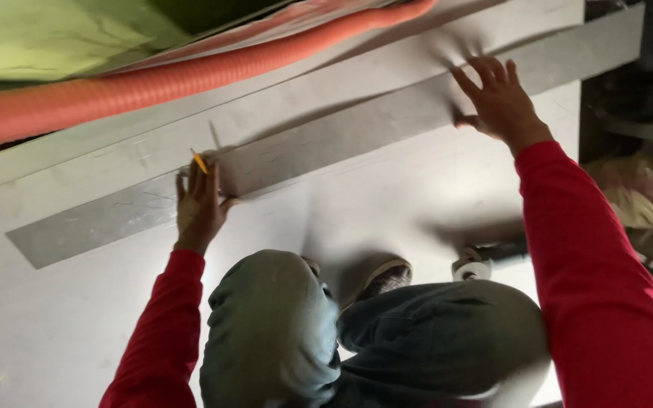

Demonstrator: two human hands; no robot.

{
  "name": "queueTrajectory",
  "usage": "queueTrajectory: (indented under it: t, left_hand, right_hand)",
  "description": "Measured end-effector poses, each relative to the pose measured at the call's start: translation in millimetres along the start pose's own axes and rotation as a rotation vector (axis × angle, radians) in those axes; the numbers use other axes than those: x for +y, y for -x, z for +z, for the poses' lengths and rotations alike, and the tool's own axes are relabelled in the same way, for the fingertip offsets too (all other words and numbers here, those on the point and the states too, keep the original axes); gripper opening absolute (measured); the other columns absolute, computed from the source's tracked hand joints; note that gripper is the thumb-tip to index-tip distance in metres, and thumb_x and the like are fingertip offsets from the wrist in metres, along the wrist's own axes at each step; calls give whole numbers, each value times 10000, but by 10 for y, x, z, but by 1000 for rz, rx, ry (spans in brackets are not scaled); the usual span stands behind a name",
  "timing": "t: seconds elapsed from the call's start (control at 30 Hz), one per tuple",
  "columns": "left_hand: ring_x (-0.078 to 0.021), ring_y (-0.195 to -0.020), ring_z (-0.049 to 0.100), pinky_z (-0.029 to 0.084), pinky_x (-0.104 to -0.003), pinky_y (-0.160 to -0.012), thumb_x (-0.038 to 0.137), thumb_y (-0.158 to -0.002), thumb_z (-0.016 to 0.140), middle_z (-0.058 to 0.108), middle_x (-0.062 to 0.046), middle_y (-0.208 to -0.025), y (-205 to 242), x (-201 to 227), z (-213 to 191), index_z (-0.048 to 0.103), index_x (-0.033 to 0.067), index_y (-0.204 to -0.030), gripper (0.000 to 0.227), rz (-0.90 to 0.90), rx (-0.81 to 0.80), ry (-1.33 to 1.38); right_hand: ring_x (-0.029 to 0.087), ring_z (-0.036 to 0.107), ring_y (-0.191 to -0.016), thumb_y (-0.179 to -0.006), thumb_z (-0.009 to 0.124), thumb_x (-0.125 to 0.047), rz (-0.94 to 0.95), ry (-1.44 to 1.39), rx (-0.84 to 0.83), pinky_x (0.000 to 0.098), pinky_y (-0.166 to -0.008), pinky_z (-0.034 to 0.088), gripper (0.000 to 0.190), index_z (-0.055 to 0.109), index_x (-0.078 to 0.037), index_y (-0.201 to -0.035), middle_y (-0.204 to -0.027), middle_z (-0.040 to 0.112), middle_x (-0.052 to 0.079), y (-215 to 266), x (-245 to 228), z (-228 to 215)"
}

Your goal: The person uses a pencil and a metal straightedge to draw straight lines on a large white sheet. They repeatedly reposition the straightedge and draw along its edge to create multiple parallel markings across the surface.

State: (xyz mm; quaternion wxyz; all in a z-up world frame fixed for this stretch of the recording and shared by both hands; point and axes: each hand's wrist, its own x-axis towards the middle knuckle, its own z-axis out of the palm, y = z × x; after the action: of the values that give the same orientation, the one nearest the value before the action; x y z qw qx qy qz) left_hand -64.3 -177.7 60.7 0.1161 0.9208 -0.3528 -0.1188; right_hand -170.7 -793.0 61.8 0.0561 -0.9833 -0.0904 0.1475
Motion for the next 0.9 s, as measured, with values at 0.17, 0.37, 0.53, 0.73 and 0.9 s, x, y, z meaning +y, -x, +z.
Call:
queueTrajectory:
  t: [0.17,0.37,0.53,0.73,0.9]
  left_hand:
    - [-472,-1493,368,322,-698,-1154,301,-748,909,403,-312,-1603,-336,-15,-8,321,-25,-1557,1052,-57,-36,-18]
    - [-458,-1509,317,300,-741,-1115,193,-701,946,356,-263,-1639,-731,-44,-80,312,6,-1566,1089,-179,-86,41]
    - [-434,-1520,298,296,-714,-1130,219,-677,967,323,-244,-1657,-757,-118,87,265,49,-1602,1174,-265,-117,24]
    - [-419,-1516,298,381,-606,-1084,392,-721,979,365,-233,-1633,-681,-24,324,378,60,-1540,1069,-305,28,-41]
    - [-384,-1565,235,282,-691,-1190,432,-816,919,233,-182,-1699,-598,136,297,214,66,-1617,1128,-373,-66,-17]
  right_hand:
    - [462,344,-1455,-702,892,-355,28,21,25,729,-1077,380,1084,401,-60,-1622,-1594,383,231,-149,182,-86]
    - [469,226,-1497,-754,876,-264,136,-100,-72,682,-1122,339,1062,330,-92,-1648,-1624,328,230,-345,259,-198]
    - [482,203,-1497,-744,868,-244,120,-174,-82,697,-1150,277,1084,308,-101,-1661,-1626,329,238,-387,369,-116]
    - [472,275,-1500,-715,839,-355,42,-58,28,724,-980,379,1061,451,-20,-1644,-1630,398,281,-480,365,-64]
    - [394,-4,-1531,-764,828,-231,331,-317,-190,730,-1151,230,1050,275,-70,-1642,-1677,168,231,-442,-90,-613]
